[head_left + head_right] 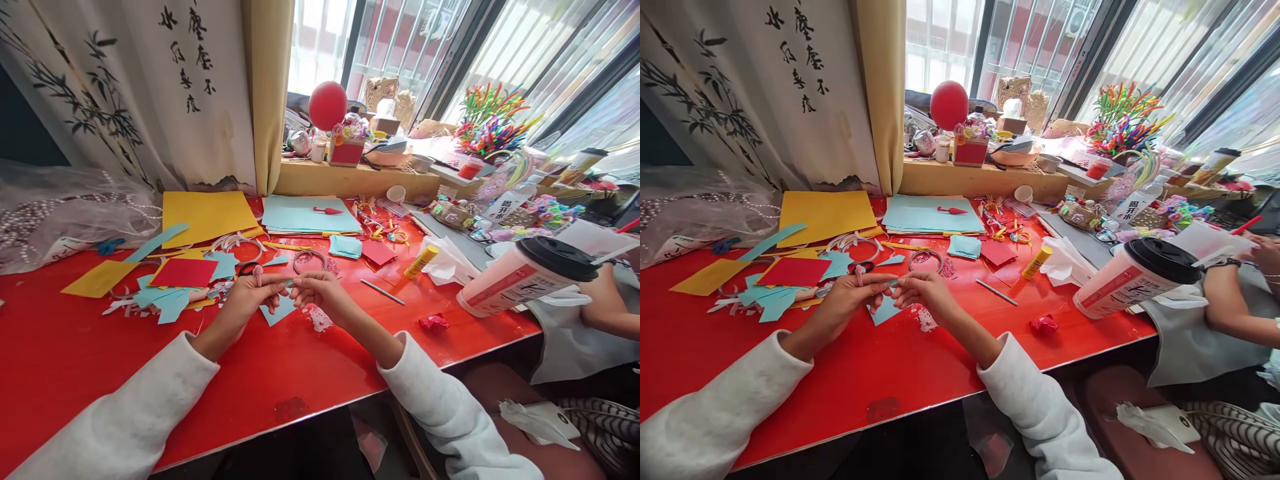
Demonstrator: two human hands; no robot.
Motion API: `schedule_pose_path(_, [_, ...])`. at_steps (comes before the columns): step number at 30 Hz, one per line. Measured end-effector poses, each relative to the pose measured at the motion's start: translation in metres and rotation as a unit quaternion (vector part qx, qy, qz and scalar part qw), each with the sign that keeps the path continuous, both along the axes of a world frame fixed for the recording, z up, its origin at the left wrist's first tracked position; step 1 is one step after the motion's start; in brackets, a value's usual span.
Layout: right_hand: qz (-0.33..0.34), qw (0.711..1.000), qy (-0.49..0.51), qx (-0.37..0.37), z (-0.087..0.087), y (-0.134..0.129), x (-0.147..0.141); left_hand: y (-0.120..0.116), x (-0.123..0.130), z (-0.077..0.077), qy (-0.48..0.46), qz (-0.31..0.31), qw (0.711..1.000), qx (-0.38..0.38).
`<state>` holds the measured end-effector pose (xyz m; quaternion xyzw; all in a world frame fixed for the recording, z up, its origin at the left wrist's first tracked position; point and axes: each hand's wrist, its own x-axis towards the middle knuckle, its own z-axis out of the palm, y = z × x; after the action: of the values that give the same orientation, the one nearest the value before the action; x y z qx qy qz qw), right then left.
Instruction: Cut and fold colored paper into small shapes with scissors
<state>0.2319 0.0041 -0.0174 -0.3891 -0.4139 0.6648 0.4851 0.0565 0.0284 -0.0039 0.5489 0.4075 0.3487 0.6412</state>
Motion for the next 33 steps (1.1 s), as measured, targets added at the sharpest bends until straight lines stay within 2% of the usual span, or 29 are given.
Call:
schedule_pose_path(3, [-0.012,0.999,0.022,-0.028,0.001,-0.002,0.0,0.001,-0.002,0.0,-0.001,-0.024,1.0,-0.018])
schedule_pose_path(6, [-0.036,0.999,-0.033,-0.001,0.001,-0.002,-0.001,0.003,-0.003,-0.001,0.001,-0.047,0.999,-0.004])
schedule_pose_path(10, [-0.044,0.992,-0.099,0.064,-0.003,0.0,-0.002,0.005,-0.003,-0.005,0.007,-0.02,1.0,0.003])
schedule_pose_path(14, [-0.037,0.993,-0.097,0.061,-0.007,0.003,-0.001,0.004,-0.002,-0.01,0.001,0.008,1.0,-0.002])
schedule_pose_path(21, [-0.051,0.991,-0.098,0.072,-0.013,0.004,0.001,0.006,-0.002,-0.008,0.009,-0.038,0.999,-0.015])
schedule_pose_path(23, [-0.065,0.978,-0.161,0.119,-0.016,0.002,0.0,0.007,-0.001,-0.007,0.009,-0.046,0.999,-0.026])
schedule_pose_path(26, [-0.079,0.93,-0.291,0.209,-0.018,-0.002,-0.002,0.008,-0.003,-0.008,0.012,-0.039,0.997,-0.062])
schedule_pose_path(29, [-0.075,0.892,-0.366,0.253,-0.017,-0.004,-0.003,0.011,-0.007,-0.01,0.019,-0.059,0.994,-0.094])
schedule_pose_path(31, [-0.075,0.885,-0.381,0.259,-0.016,-0.004,-0.003,0.012,-0.009,-0.012,0.029,-0.09,0.991,-0.092])
schedule_pose_path(33, [-0.061,0.902,-0.353,0.241,-0.015,-0.003,-0.002,0.012,-0.009,-0.014,0.039,-0.1,0.991,-0.076])
